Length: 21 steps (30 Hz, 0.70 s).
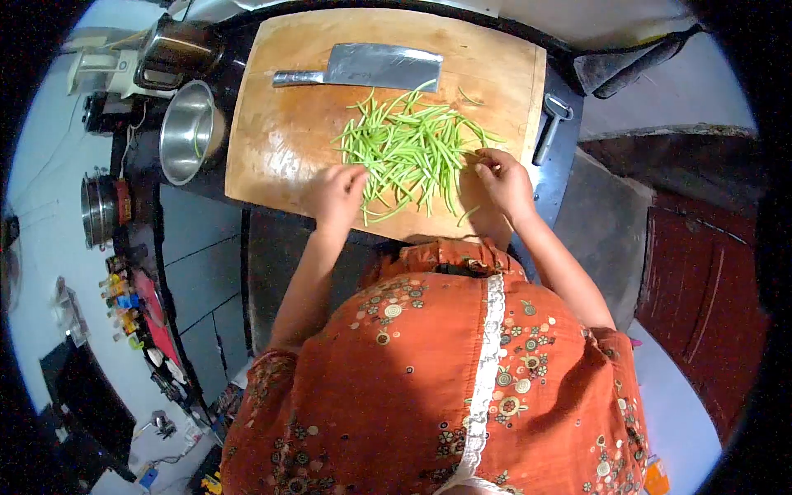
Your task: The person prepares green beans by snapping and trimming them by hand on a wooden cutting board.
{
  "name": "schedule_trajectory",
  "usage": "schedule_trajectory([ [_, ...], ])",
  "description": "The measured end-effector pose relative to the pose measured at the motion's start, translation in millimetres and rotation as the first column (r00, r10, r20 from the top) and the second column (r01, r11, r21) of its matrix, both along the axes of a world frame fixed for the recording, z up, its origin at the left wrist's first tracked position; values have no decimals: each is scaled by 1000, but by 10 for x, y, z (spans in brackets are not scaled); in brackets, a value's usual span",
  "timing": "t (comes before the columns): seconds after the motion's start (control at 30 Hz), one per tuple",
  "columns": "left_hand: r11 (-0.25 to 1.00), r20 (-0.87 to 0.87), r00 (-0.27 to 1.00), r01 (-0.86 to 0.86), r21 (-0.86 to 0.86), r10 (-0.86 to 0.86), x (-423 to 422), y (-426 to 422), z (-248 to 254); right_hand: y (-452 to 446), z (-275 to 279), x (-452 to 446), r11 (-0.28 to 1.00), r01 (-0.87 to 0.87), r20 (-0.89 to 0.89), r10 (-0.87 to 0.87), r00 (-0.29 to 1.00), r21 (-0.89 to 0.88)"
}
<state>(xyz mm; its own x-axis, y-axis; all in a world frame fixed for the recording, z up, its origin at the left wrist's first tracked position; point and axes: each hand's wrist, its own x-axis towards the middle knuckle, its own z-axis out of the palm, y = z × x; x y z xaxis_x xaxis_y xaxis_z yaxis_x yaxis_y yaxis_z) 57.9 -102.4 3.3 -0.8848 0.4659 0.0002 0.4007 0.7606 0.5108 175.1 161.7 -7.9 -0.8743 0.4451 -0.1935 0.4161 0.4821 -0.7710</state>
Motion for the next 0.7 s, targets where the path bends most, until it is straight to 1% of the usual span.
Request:
schedule_trajectory([
  [0.03,990,-96,990,109,84,-101,97,-61,-117,-25,0,-8,1000,-2,3,2,1000,-25],
  [0.07,980,-92,980,184,73,-177,187,-124,-199,-44,-4,2,997,-15,6,15,1000,-76],
  [0.13,940,-84,940,336,54,-331,369,-95,-176,-73,-15,28,984,-34,10,36,999,-175],
  [0.27,963,-38,963,266,-42,-268,439,14,-195,-101,-95,50,986,-97,-27,94,995,-135],
  [0.4,954,-74,954,296,41,-292,371,39,-182,-130,-113,53,975,-154,-57,147,988,-157],
  [0.5,971,45,978,196,137,-204,327,75,-114,-139,-136,51,971,-176,-75,166,983,-158],
  [0.6,947,325,937,21,320,-130,270,134,-58,-143,-112,26,967,-175,-72,164,984,-186],
  [0.63,865,544,823,-144,480,-165,244,119,-179,-147,-94,18,964,-172,-70,161,984,-202],
  [0.7,840,700,702,-295,455,-132,143,132,-166,-157,-66,-2,963,-189,-82,176,981,-193],
])
